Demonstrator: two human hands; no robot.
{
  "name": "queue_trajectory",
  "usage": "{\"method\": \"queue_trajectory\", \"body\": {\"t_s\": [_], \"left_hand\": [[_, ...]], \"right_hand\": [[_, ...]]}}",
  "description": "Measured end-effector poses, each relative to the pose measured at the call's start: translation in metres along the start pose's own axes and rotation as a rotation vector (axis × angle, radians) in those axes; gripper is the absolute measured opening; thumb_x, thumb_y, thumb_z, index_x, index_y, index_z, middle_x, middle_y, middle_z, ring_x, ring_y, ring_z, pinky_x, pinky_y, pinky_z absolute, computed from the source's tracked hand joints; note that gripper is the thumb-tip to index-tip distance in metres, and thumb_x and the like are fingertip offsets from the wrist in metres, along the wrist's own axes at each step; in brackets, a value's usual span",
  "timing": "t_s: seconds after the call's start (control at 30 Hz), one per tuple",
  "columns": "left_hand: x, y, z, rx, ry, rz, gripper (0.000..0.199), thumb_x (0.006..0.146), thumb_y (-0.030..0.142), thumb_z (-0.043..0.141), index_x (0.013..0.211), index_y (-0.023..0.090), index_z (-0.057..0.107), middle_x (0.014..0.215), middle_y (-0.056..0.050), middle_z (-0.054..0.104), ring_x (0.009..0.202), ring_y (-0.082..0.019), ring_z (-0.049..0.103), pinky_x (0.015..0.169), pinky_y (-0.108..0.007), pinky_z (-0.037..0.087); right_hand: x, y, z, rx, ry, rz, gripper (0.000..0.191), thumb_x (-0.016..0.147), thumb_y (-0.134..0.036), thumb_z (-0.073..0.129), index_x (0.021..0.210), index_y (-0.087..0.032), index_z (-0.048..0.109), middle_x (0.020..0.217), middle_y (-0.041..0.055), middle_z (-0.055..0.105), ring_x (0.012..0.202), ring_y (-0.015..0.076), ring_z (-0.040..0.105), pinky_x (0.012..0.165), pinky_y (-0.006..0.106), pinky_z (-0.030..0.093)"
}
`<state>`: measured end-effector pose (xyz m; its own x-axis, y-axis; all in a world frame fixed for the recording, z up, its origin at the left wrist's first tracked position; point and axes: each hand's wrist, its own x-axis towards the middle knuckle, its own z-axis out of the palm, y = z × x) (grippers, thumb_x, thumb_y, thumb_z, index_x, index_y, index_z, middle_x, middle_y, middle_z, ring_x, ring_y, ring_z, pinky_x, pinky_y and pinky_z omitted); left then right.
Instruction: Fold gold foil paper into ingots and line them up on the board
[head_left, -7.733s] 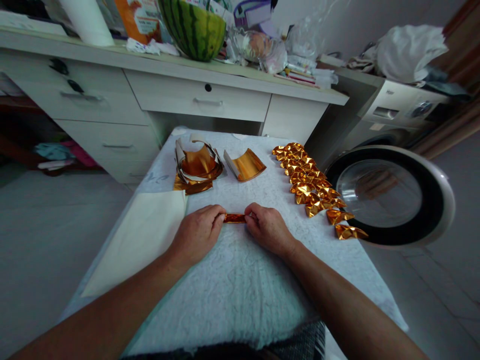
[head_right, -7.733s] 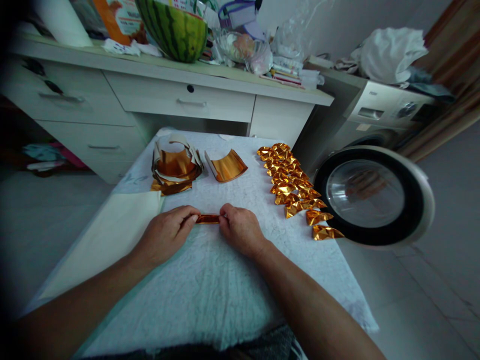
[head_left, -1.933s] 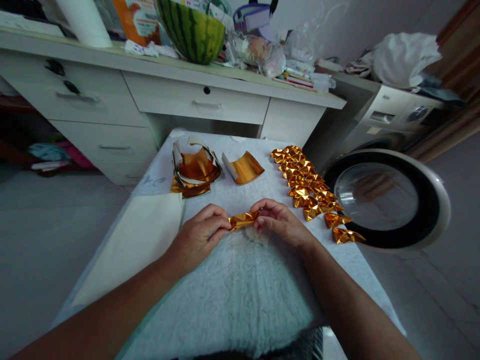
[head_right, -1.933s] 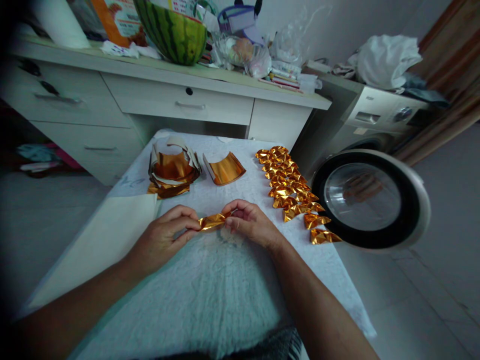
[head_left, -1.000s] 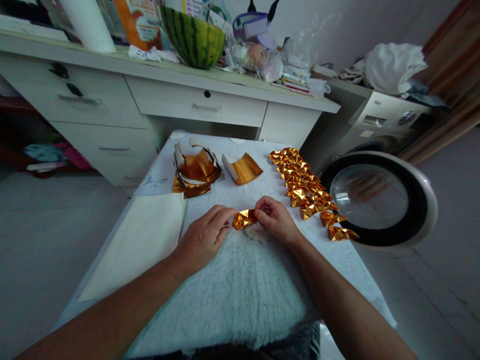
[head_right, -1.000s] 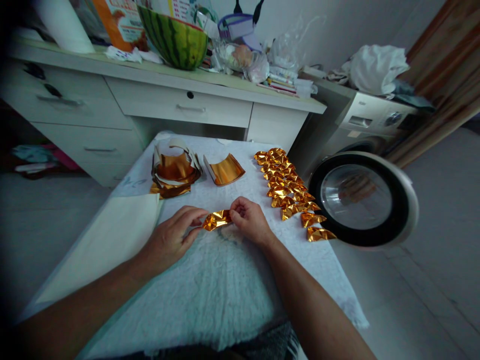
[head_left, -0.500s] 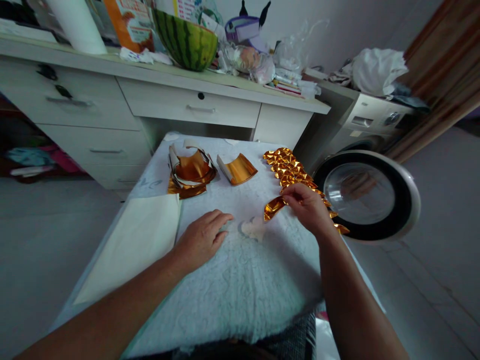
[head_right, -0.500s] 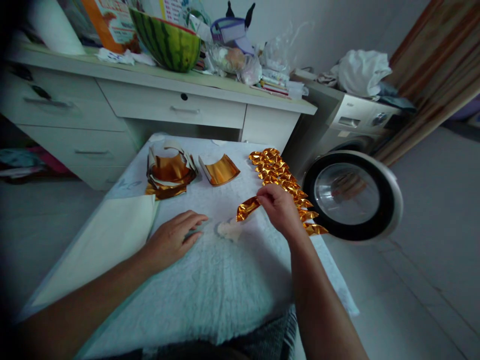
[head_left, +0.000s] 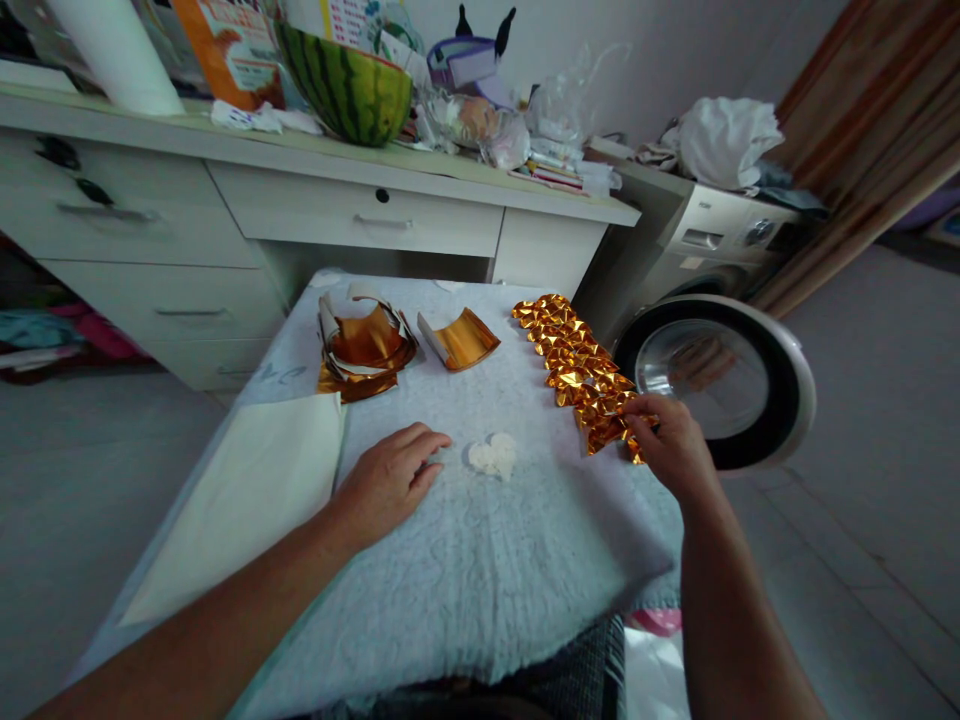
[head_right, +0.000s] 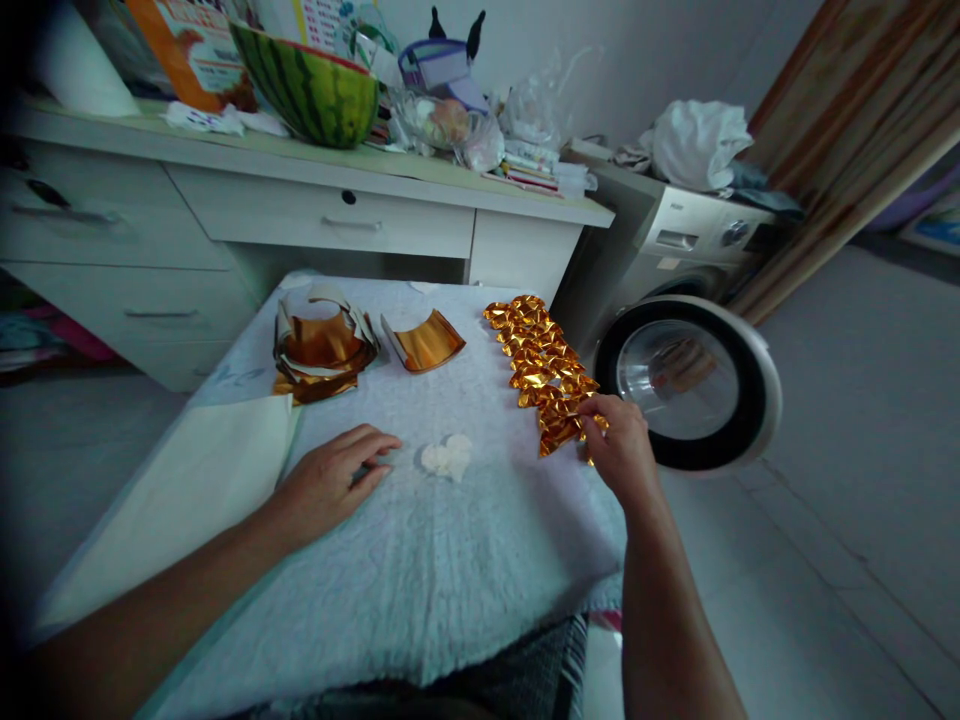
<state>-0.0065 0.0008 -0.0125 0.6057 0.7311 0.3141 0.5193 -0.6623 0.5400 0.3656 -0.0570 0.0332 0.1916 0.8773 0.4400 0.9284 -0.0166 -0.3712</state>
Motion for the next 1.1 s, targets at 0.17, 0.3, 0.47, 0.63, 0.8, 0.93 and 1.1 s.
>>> {"method": "queue_trajectory", "body": {"t_s": [0.17,0.3,0.47,0.63,0.8,0.93,1.1], "left_hand": [[0.001,0.002,-0.002,0.004,-0.005,0.003,0.021,0.087,0.014,0.05,0.104,0.018,0.061,0.096,-0.005,0.065,0.088,-0.019,0.064,0.077,-0.031,0.05],[0.001,0.001,-0.002,0.023,-0.007,0.015,0.021,0.088,0.015,0.049,0.104,0.02,0.061,0.097,-0.004,0.065,0.088,-0.018,0.063,0.077,-0.03,0.05],[0.0,-0.002,0.001,0.038,-0.009,0.022,0.018,0.089,0.016,0.049,0.103,0.02,0.06,0.096,-0.003,0.064,0.088,-0.017,0.063,0.077,-0.03,0.05],[-0.001,-0.003,0.001,0.038,-0.032,0.014,0.019,0.089,0.017,0.049,0.105,0.02,0.059,0.097,-0.004,0.064,0.09,-0.018,0.062,0.079,-0.031,0.05],[0.0,-0.003,0.0,0.035,-0.042,-0.002,0.019,0.089,0.017,0.049,0.105,0.02,0.06,0.096,-0.003,0.064,0.089,-0.017,0.062,0.078,-0.03,0.05],[-0.001,-0.002,0.0,0.037,-0.038,-0.003,0.019,0.089,0.018,0.049,0.104,0.02,0.061,0.096,-0.003,0.065,0.089,-0.018,0.063,0.078,-0.03,0.05],[-0.001,-0.002,-0.001,0.037,-0.052,-0.006,0.019,0.088,0.018,0.049,0.103,0.019,0.061,0.095,-0.004,0.065,0.087,-0.018,0.064,0.077,-0.03,0.051]], "right_hand": [[0.0,0.009,0.009,-0.023,0.011,0.019,0.018,0.08,-0.028,0.052,0.082,-0.02,0.068,0.09,0.0086,0.065,0.089,0.0253,0.058,0.085,0.042,0.041],[-0.001,0.01,0.015,-0.095,0.018,0.069,0.02,0.08,-0.027,0.053,0.085,-0.02,0.07,0.093,0.0095,0.063,0.091,0.026,0.055,0.084,0.042,0.039],[-0.002,0.005,0.018,-0.218,0.0,0.12,0.02,0.08,-0.028,0.054,0.084,-0.02,0.072,0.093,0.0085,0.062,0.093,0.0264,0.052,0.081,0.039,0.036],[-0.002,-0.005,0.016,-0.299,-0.042,0.171,0.017,0.08,-0.027,0.056,0.083,-0.022,0.072,0.097,0.0078,0.062,0.095,0.0283,0.049,0.077,0.038,0.033],[-0.003,-0.01,0.014,-0.333,-0.068,0.17,0.016,0.081,-0.026,0.057,0.085,-0.022,0.072,0.098,0.0081,0.062,0.096,0.0289,0.049,0.075,0.037,0.032],[-0.005,-0.011,0.014,-0.362,-0.058,0.166,0.014,0.082,-0.026,0.058,0.084,-0.022,0.071,0.1,0.0088,0.061,0.097,0.0294,0.048,0.076,0.038,0.031],[-0.007,-0.012,0.014,-0.379,-0.059,0.181,0.015,0.083,-0.027,0.056,0.086,-0.022,0.07,0.099,0.0096,0.061,0.097,0.0298,0.047,0.075,0.038,0.031]]}}
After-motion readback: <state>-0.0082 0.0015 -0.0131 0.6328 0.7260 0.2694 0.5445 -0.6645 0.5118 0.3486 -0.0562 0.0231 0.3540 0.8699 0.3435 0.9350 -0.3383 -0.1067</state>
